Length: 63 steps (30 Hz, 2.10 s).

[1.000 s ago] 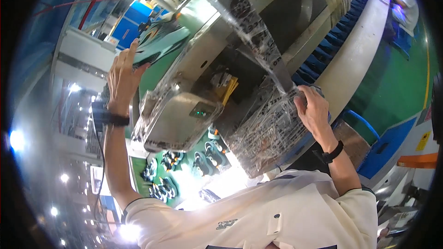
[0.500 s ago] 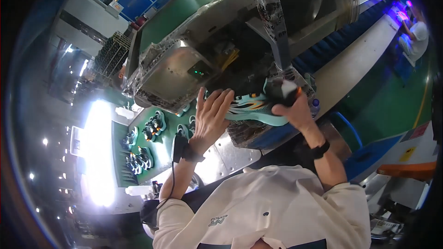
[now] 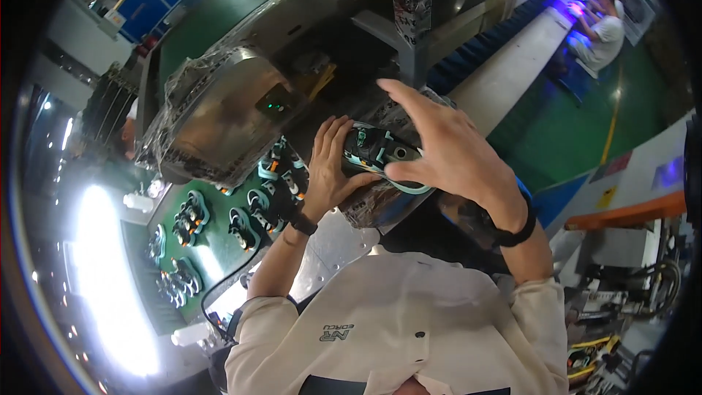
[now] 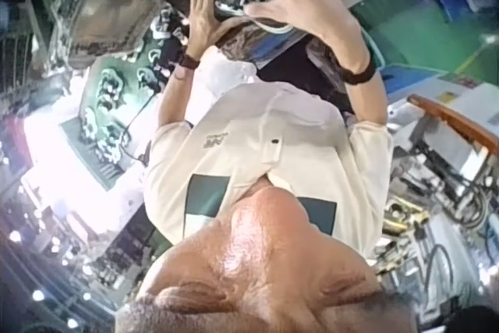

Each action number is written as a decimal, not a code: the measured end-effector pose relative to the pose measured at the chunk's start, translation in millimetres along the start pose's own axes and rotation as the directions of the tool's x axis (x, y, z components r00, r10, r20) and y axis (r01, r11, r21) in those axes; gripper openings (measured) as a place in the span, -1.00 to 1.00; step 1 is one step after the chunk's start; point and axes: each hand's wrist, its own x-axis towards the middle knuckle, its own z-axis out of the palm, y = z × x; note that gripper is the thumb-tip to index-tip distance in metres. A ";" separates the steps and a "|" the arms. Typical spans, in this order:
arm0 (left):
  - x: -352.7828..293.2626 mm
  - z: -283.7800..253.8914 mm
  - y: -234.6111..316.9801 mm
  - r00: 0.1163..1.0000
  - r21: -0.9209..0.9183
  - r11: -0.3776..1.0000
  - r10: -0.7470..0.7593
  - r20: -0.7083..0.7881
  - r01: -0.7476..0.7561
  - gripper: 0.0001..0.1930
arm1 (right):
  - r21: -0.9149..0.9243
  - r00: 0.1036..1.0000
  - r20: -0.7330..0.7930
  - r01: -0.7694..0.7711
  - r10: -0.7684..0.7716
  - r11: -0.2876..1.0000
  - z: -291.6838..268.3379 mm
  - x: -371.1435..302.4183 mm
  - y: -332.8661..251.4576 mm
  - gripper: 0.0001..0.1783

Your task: Operating a machine to attach soles to footwear in a shoe factory.

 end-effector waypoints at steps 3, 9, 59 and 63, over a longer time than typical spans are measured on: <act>2.7 4.6 -7.1 0.999 -0.060 0.997 0.042 -0.012 -0.042 -0.02 | -0.236 0.979 0.171 -0.066 0.109 0.970 29.7 22.5 -6.7 -0.08; 6.4 5.3 -17.6 0.998 -0.106 0.993 0.056 -0.035 -0.059 -0.08 | -0.244 0.917 0.188 -0.303 0.352 0.921 60.8 25.6 5.2 -0.30; -322.9 418.3 784.6 0.294 -0.664 0.735 0.671 0.681 -0.139 -0.18 | 0.711 -0.805 -0.473 -0.588 -0.357 0.386 58.1 -683.1 -379.0 -0.33; -299.7 438.7 776.8 0.271 -0.608 0.791 0.572 0.774 0.069 -0.29 | 0.712 -0.748 -0.576 -0.657 -0.328 0.248 16.5 -722.5 -366.8 -0.37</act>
